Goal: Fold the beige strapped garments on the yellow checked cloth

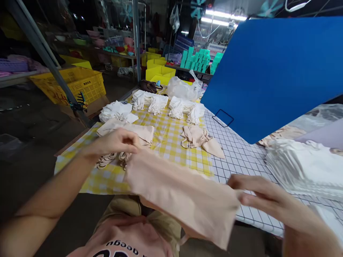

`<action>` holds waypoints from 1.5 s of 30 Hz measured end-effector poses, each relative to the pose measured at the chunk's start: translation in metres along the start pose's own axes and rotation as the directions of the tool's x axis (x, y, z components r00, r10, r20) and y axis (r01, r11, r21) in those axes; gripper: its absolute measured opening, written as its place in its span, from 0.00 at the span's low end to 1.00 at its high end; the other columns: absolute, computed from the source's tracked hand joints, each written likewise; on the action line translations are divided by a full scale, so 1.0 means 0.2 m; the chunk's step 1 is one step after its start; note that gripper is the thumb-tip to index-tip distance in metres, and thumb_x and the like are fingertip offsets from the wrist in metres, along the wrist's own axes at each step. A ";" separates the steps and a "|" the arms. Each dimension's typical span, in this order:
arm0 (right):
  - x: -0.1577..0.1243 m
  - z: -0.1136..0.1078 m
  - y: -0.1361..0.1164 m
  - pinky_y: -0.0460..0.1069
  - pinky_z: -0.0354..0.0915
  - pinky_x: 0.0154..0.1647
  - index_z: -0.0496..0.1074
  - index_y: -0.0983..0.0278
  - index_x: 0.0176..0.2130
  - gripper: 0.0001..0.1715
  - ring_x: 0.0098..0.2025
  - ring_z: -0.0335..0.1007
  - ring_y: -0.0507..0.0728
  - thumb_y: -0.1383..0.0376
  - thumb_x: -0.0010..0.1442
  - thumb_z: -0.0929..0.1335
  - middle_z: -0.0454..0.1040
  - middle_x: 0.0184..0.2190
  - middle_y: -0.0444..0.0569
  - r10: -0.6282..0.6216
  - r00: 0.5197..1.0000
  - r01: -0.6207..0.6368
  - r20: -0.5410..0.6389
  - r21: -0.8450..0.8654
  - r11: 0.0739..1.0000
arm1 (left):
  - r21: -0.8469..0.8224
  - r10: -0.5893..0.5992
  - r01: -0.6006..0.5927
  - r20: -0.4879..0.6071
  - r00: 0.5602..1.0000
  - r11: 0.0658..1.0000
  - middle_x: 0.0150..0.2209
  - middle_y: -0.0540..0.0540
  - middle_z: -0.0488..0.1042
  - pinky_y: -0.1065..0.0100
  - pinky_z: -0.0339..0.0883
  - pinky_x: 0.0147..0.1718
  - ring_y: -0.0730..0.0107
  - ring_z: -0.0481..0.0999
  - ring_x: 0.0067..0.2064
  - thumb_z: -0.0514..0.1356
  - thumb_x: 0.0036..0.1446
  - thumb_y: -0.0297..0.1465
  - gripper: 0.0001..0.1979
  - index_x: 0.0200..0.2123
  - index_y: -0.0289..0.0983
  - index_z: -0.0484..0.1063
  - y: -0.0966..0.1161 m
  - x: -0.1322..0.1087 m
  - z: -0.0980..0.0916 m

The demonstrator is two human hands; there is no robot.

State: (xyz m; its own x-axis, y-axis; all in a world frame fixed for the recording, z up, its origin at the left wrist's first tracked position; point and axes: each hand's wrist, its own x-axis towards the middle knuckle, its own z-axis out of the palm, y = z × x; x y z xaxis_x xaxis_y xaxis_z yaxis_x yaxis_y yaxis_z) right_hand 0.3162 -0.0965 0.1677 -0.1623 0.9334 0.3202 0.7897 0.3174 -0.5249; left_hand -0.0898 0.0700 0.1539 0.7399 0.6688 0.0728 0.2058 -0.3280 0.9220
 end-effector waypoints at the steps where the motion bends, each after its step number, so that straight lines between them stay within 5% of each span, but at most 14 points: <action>1: 0.07 0.09 0.03 0.50 0.65 0.25 0.71 0.58 0.21 0.14 0.26 0.67 0.56 0.52 0.49 0.70 0.70 0.22 0.51 0.031 0.953 -0.053 0.301 0.065 0.997 | 0.011 -0.051 0.051 -0.003 0.999 0.999 0.21 0.51 0.68 0.75 0.59 0.24 0.75 0.67 0.25 0.63 0.46 0.35 0.11 0.22 0.34 0.68 -0.11 0.06 0.07; 3: 0.18 0.29 0.12 0.49 0.62 0.24 0.68 0.60 0.22 0.19 0.25 0.65 0.54 0.53 0.58 0.63 0.68 0.22 0.49 0.136 0.817 -0.252 0.560 0.135 0.958 | 0.076 -0.151 0.156 -0.061 0.987 0.985 0.22 0.51 0.68 0.74 0.57 0.23 0.75 0.66 0.25 0.62 0.46 0.32 0.10 0.21 0.35 0.65 -0.33 0.17 0.23; 7: 0.23 0.61 0.34 0.49 0.60 0.24 0.65 0.63 0.20 0.21 0.23 0.63 0.54 0.50 0.53 0.65 0.67 0.19 0.46 0.334 0.728 -0.449 0.599 0.049 0.892 | 0.308 -0.169 0.221 -0.188 0.968 0.925 0.22 0.49 0.66 0.71 0.56 0.24 0.71 0.65 0.25 0.60 0.48 0.28 0.09 0.20 0.37 0.62 -0.66 0.34 0.49; 9: 0.23 0.67 0.44 0.48 0.58 0.23 0.65 0.62 0.21 0.19 0.23 0.63 0.54 0.52 0.52 0.64 0.68 0.19 0.46 0.389 0.738 -0.462 0.552 -0.008 0.887 | 0.345 -0.128 0.201 -0.222 0.967 0.917 0.24 0.48 0.68 0.70 0.58 0.28 0.69 0.67 0.28 0.58 0.48 0.25 0.07 0.22 0.37 0.62 -0.73 0.40 0.54; 12: 0.26 0.67 0.53 0.48 0.58 0.24 0.66 0.62 0.23 0.14 0.23 0.64 0.54 0.56 0.53 0.63 0.70 0.20 0.45 0.406 0.820 -0.392 0.403 -0.122 0.912 | 0.358 -0.094 0.187 -0.261 0.961 0.915 0.31 0.45 0.71 0.69 0.61 0.34 0.67 0.69 0.34 0.57 0.49 0.23 0.03 0.29 0.36 0.66 -0.75 0.47 0.54; 15: 0.32 0.70 0.59 0.48 0.59 0.25 0.70 0.61 0.29 0.08 0.25 0.66 0.55 0.61 0.52 0.63 0.72 0.23 0.46 0.430 0.877 -0.369 0.215 -0.275 0.888 | 0.442 -0.062 0.221 -0.346 0.936 0.870 0.38 0.45 0.72 0.69 0.63 0.41 0.68 0.71 0.38 0.55 0.51 0.21 0.11 0.40 0.35 0.67 -0.76 0.54 0.52; 21: 0.31 0.97 0.56 0.56 0.61 0.43 0.63 0.70 0.53 0.25 0.48 0.64 0.65 0.66 0.57 0.58 0.65 0.50 0.64 0.465 0.872 -0.483 -0.153 -0.422 0.767 | 0.653 0.006 0.253 -0.367 0.930 0.714 0.59 0.38 0.58 0.55 0.55 0.55 0.57 0.57 0.60 0.48 0.58 0.21 0.25 0.59 0.38 0.56 -0.81 0.57 0.65; 25: 0.21 1.15 0.50 0.59 0.53 0.55 0.58 0.62 0.59 0.27 0.60 0.51 0.63 0.60 0.63 0.54 0.58 0.60 0.55 0.322 0.945 -0.309 -0.064 -0.507 0.805 | 0.784 0.002 0.105 -0.134 0.991 0.612 0.65 0.43 0.48 0.50 0.41 0.61 0.55 0.43 0.65 0.50 0.60 0.39 0.27 0.61 0.41 0.52 -0.82 0.51 0.76; 29: 0.10 1.13 0.55 0.62 0.46 0.59 0.55 0.60 0.61 0.30 0.65 0.42 0.61 0.56 0.63 0.51 0.52 0.63 0.50 0.466 0.885 -0.407 -0.014 -0.510 0.758 | 0.781 -0.106 0.140 -0.095 0.990 0.608 0.65 0.45 0.45 0.46 0.36 0.61 0.55 0.40 0.66 0.46 0.60 0.44 0.28 0.62 0.43 0.52 -0.83 0.46 0.77; 32: -0.01 1.03 0.57 0.63 0.48 0.58 0.60 0.64 0.59 0.31 0.63 0.47 0.63 0.54 0.61 0.53 0.56 0.62 0.55 0.541 0.834 -0.533 -0.104 -0.405 0.743 | 0.768 -0.152 0.188 -0.119 0.981 0.612 0.66 0.45 0.43 0.44 0.34 0.60 0.52 0.38 0.66 0.47 0.60 0.43 0.28 0.62 0.42 0.51 -0.83 0.45 0.77; 35: -0.19 0.92 0.47 0.57 0.61 0.49 0.69 0.67 0.48 0.29 0.52 0.64 0.64 0.52 0.59 0.56 0.69 0.51 0.60 0.561 0.783 -0.610 -0.269 -0.153 0.778 | 0.766 -0.171 0.215 -0.138 0.976 0.606 0.65 0.41 0.43 0.44 0.34 0.60 0.49 0.38 0.65 0.48 0.60 0.41 0.29 0.62 0.38 0.52 -0.80 0.45 0.82; 38: -0.40 0.90 0.28 0.48 0.64 0.31 0.72 0.66 0.34 0.25 0.31 0.70 0.57 0.49 0.58 0.59 0.75 0.29 0.52 0.666 0.638 -0.685 -0.387 0.110 0.721 | 0.770 -0.090 0.081 -0.030 0.995 0.633 0.65 0.40 0.43 0.46 0.35 0.61 0.52 0.39 0.66 0.49 0.60 0.38 0.29 0.62 0.37 0.51 -0.74 0.46 0.95; 41: -0.54 0.99 0.12 0.47 0.61 0.26 0.70 0.65 0.23 0.26 0.24 0.66 0.56 0.46 0.54 0.61 0.70 0.18 0.48 0.796 0.574 -0.745 -0.193 0.281 0.605 | 0.729 -0.037 -0.074 0.135 0.990 0.680 0.66 0.41 0.43 0.47 0.36 0.61 0.54 0.40 0.66 0.49 0.60 0.38 0.28 0.62 0.37 0.51 -0.66 0.47 1.13; 45: -0.57 1.17 0.04 0.51 0.65 0.39 0.74 0.63 0.32 0.24 0.41 0.70 0.62 0.48 0.43 0.70 0.76 0.35 0.53 0.837 0.545 -0.706 0.054 0.568 0.423 | 0.701 -0.013 -0.145 0.214 0.977 0.699 0.66 0.41 0.43 0.44 0.35 0.60 0.53 0.38 0.66 0.47 0.60 0.40 0.28 0.62 0.37 0.50 -0.59 0.49 1.31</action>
State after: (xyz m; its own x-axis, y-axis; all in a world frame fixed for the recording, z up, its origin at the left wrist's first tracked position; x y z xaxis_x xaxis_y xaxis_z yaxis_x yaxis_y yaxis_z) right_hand 0.2019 -0.1609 -0.0574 0.5405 0.7831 -0.3077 0.1129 -0.4299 -0.8958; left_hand 0.1265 -0.0017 -0.0472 0.8572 0.5145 -0.0221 0.4856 -0.7933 0.3674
